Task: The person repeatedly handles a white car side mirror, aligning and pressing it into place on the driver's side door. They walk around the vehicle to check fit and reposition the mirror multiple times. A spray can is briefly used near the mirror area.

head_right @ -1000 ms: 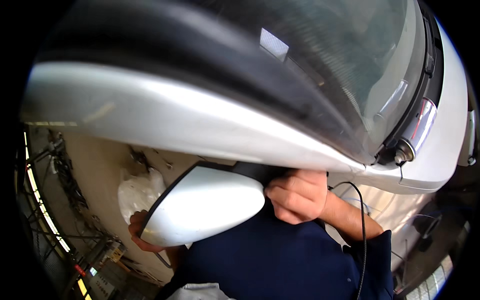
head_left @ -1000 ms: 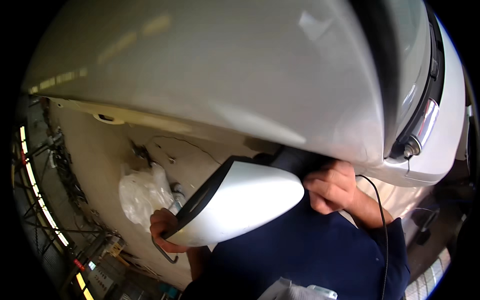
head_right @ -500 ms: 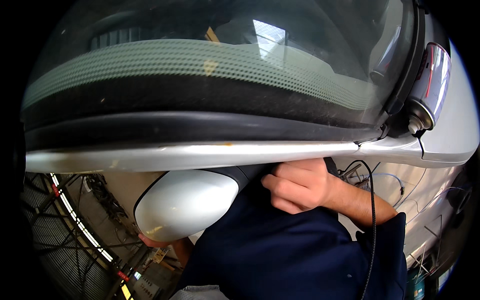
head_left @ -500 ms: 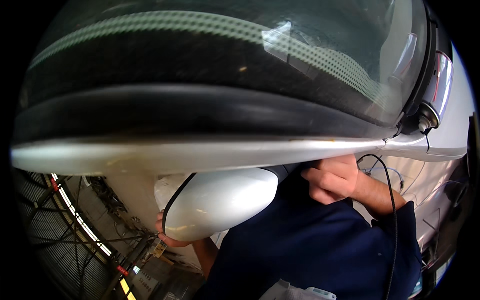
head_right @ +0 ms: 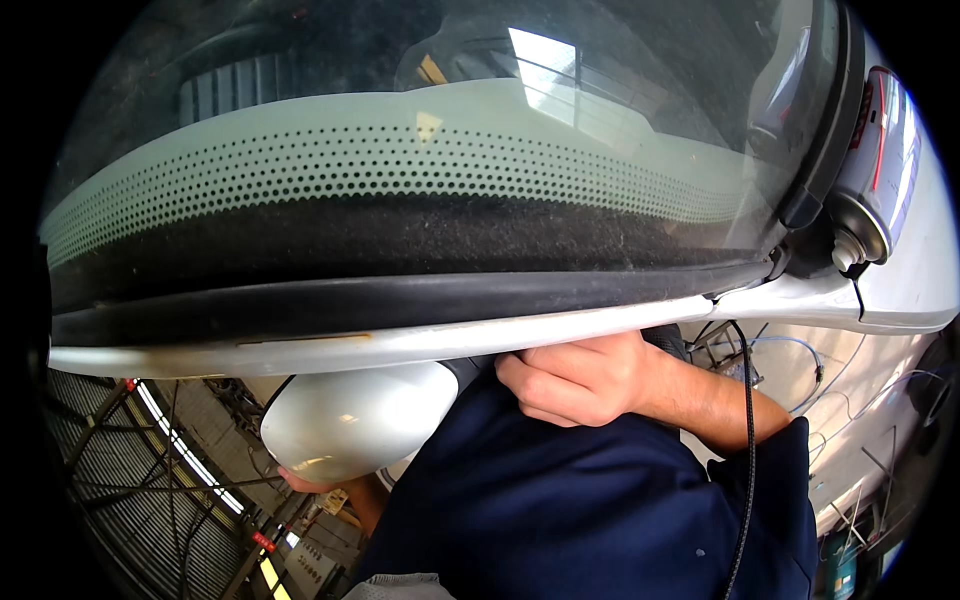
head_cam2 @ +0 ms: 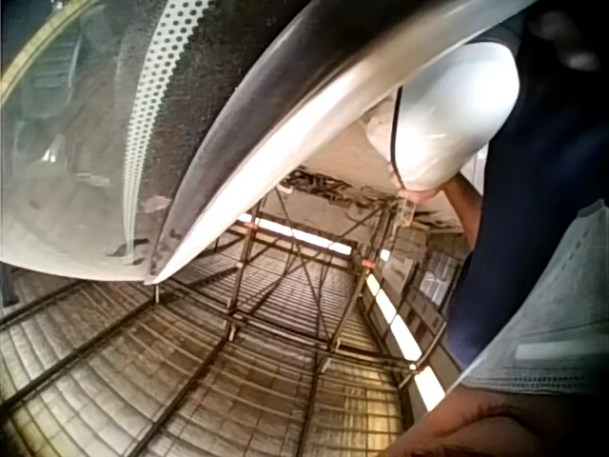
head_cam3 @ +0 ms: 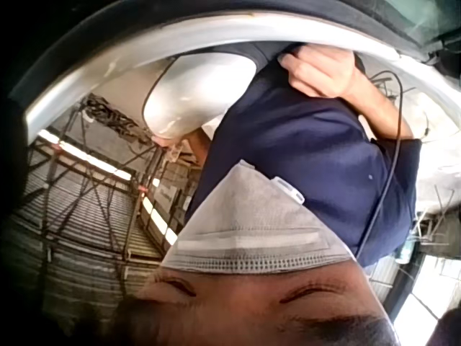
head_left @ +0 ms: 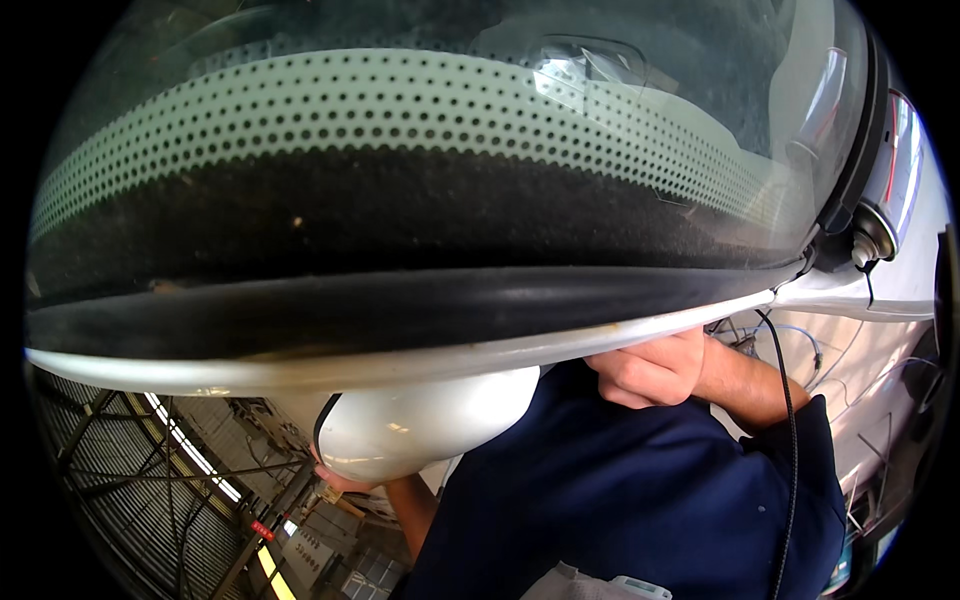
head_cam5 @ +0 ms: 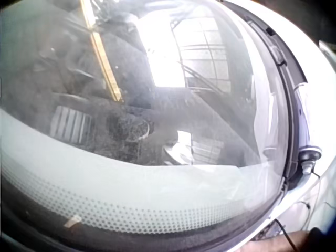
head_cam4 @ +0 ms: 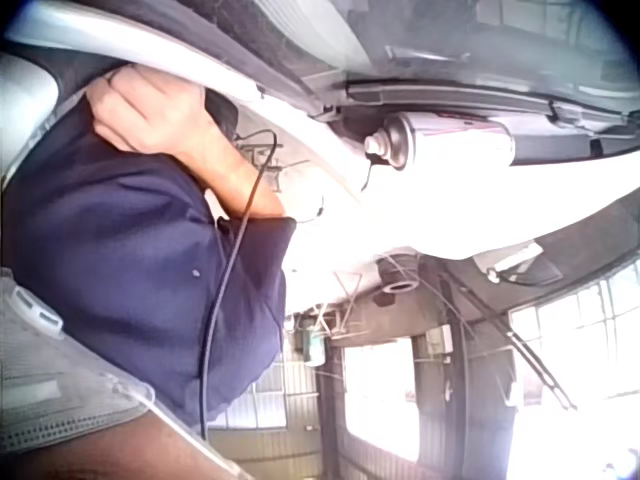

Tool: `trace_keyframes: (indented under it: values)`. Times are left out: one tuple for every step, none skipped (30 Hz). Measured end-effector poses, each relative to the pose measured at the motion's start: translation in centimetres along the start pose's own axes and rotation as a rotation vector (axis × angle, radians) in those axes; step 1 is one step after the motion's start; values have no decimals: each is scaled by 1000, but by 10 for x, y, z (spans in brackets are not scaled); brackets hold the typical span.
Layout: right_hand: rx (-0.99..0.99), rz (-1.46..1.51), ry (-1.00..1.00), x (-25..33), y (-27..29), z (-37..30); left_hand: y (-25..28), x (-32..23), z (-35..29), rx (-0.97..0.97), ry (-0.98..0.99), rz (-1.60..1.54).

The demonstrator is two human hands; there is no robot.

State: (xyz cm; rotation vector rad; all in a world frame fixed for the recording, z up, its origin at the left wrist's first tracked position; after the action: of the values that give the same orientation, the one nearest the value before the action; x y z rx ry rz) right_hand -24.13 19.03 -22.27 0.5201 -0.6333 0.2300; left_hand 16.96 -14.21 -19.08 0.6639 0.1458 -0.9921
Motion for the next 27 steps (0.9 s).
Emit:
trace_keyframes:
  values:
    - [5, 0, 3, 0, 0, 0, 5, -4, 3, 84, -102, 132]
    - [1, 3, 0, -1, 0, 0, 7, -4, 4, 141, -95, 120]
    - [-2, 7, -2, -1, -1, 0, 10, -2, 4, 196, -87, 110]
    - [-5, 11, -4, -1, -1, -1, 11, 3, 4, 224, 32, -46]
    - [-6, 10, -3, -1, -1, 0, 12, 5, 5, 238, 48, -99]
    - [-6, 9, -2, -2, -1, 0, 12, 7, 6, 251, 65, -153]
    - [-6, 9, -1, -1, -1, 0, 12, 4, 7, 252, -18, -104]
    - [0, 7, -1, -1, 0, 1, 11, 2, 7, 230, -49, -43]
    - [6, 4, 0, -1, 0, 1, 9, -1, 7, 205, -78, 19]
    - [29, 11, 1, -1, 0, 0, 6, -4, 4, 157, -54, 92]
    - [53, 19, 2, 0, 1, -1, 5, -10, 3, 138, -8, 126]
    - [92, 27, 0, 0, 2, -6, 0, -13, 3, 124, 38, 152]
    - [131, 35, -3, 1, 2, -9, -4, -18, 4, 140, 106, 138]
    - [117, 30, -1, 1, 1, -9, -9, -19, 4, 150, 186, -21]
    - [101, 29, 3, 1, 1, -9, -12, -21, 3, 145, 266, -175]
    - [85, 28, 7, 0, 0, -8, -16, -21, 2, 132, 355, -476]
    - [74, 28, 7, 0, -1, -8, -14, -17, 1, 137, 380, -581]
    - [62, 27, 8, 0, -1, -8, -13, -14, 1, 140, 405, -685]
    - [51, 26, 8, 0, -1, -7, -7, -9, 4, 162, 369, -593]
    - [45, 23, 6, -1, -1, -4, -3, -9, 5, 186, 192, -424]
    - [-43, 9, 18, -3, -4, 0, -6, -16, 7, 179, 18, -261]
    - [-34, -1, 26, -3, -6, -1, -22, -50, 7, 161, -285, -15]
    - [-29, -8, 33, -2, -6, -2, -32, -65, 5, 170, -443, 104]
    - [-24, -12, 38, -1, -6, -1, -41, -81, 2, 162, -604, 218]
    - [-26, -7, 37, 0, -6, 1, -44, -85, 0, 183, -619, 200]
    - [-7, -8, 30, 2, -5, 3, -47, -90, -1, 205, -633, 182]
    - [10, -10, 27, 4, -4, 4, -51, -97, -2, 203, -647, 187]
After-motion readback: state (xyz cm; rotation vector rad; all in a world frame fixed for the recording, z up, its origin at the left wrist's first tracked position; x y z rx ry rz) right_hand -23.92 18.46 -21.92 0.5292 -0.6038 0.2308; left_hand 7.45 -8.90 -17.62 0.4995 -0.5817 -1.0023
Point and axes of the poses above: each hand's wrist, its own z-axis towards the middle knuckle, its own y-axis out of the back of the hand, x = y × z, the point moved 3 cm from there along z, towards the middle knuckle, and after that the axes turned 3 degrees about x, right-handed, at the moved point
